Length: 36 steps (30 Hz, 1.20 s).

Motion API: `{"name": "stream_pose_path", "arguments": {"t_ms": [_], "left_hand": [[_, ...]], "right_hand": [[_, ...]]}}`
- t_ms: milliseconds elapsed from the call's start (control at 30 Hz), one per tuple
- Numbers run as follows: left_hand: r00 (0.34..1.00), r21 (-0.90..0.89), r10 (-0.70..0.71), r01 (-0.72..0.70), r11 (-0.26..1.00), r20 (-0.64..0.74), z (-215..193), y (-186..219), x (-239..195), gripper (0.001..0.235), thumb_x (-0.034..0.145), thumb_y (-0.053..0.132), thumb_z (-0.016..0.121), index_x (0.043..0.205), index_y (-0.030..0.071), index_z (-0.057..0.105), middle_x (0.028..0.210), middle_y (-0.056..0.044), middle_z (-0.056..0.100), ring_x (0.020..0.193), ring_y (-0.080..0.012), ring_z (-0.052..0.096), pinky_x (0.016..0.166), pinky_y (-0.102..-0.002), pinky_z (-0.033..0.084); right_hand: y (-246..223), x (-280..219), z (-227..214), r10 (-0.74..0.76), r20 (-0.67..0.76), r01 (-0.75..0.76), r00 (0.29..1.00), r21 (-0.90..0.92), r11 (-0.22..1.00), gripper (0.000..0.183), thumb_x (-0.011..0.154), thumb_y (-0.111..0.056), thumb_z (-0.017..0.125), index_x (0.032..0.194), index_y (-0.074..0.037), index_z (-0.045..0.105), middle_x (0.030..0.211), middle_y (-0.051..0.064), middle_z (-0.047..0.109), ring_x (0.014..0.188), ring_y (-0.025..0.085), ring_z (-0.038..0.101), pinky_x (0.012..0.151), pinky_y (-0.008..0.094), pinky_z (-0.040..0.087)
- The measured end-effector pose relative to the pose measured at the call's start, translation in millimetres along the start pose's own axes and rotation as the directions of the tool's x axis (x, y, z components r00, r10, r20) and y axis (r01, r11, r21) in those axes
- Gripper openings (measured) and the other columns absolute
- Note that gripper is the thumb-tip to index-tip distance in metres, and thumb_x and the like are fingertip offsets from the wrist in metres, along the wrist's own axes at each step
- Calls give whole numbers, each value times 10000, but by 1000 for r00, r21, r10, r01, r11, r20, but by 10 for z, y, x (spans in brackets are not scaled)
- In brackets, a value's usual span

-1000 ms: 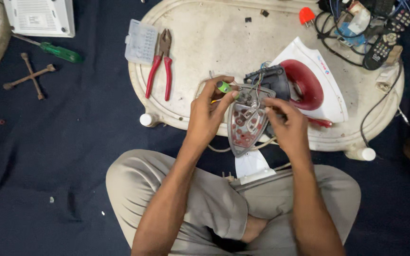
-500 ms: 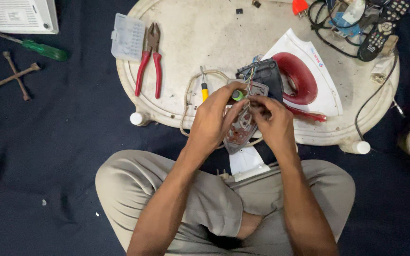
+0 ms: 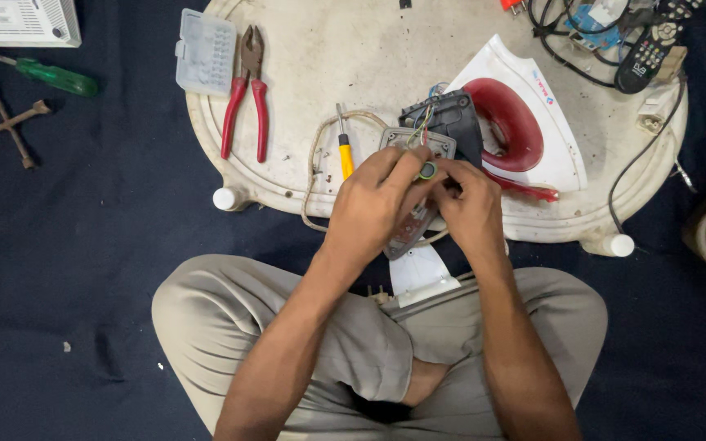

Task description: The person sits on the floor and uses a screwdriver to manipulate the internal wiring and components of a disassembled electric iron. They adjust wires and tighten screws on the metal soleplate assembly.

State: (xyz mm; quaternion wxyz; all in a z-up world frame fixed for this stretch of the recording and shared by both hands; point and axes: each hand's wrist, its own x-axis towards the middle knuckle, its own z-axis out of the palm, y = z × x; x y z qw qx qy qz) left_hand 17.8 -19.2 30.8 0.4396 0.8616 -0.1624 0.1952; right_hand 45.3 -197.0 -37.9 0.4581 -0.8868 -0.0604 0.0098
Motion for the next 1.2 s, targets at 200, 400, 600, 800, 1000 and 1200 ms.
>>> {"name": "stream_pose_path", "arguments": {"t_ms": [200, 400, 600, 800, 1000, 1200], "left_hand": [[1000, 44, -9, 8, 999, 19, 19, 50, -20, 344, 930, 142, 765, 1237, 49, 641, 987, -140, 621, 902, -340, 669, 774, -431, 549], [999, 47, -8, 10, 999, -40, -3, 67, 3, 335, 949, 180, 792, 1209, 35, 637, 956, -129, 612, 848, -329, 666, 724, -425, 539], [999, 60, -13, 15, 998, -43, 2, 55, -52, 347, 943, 173, 791, 1218, 23, 643, 949, -133, 607, 830, -328, 662, 699, -423, 534], [997, 69, 16, -11, 998, -71, 89, 14, -49, 334, 955, 182, 801, 1204, 32, 635, 947, -130, 603, 832, -322, 663, 713, -422, 537], [999, 70, 7, -4, 998, -41, 110, 10, -84, 349, 945, 180, 791, 1225, 34, 641, 969, -133, 611, 854, -327, 671, 731, -417, 549], [998, 80, 6, -1, 997, -62, 110, 14, -53, 346, 950, 181, 802, 1215, 33, 635, 960, -134, 604, 843, -326, 665, 717, -424, 539]], "right_hand": [[29, 1, -7, -126, -20, 125, 992, -16, 992, 254, 902, -14, 716, 1155, 7, 719, 1092, 182, 737, 876, 288, 740, 738, 347, 572], [-77, 9, -56, -62, 23, 62, 998, 32, 998, 325, 880, 4, 715, 1204, -13, 697, 1095, 170, 741, 885, 263, 746, 711, 334, 579], [-155, -21, -83, -70, 52, 65, 996, 88, 994, 399, 865, 18, 724, 1259, -29, 674, 1114, 153, 751, 914, 220, 756, 701, 311, 584], [-120, -32, -65, -87, 22, 85, 996, 74, 994, 386, 859, 25, 728, 1241, -17, 685, 1112, 174, 744, 869, 243, 750, 694, 325, 585], [-75, -10, -41, -97, 19, 96, 995, 26, 995, 395, 821, 28, 732, 1213, 2, 687, 1107, 192, 735, 887, 284, 745, 724, 343, 587], [-111, -16, -61, -91, 12, 91, 996, 53, 994, 352, 856, 14, 721, 1206, 0, 692, 1101, 189, 738, 895, 280, 755, 730, 342, 590]]}}
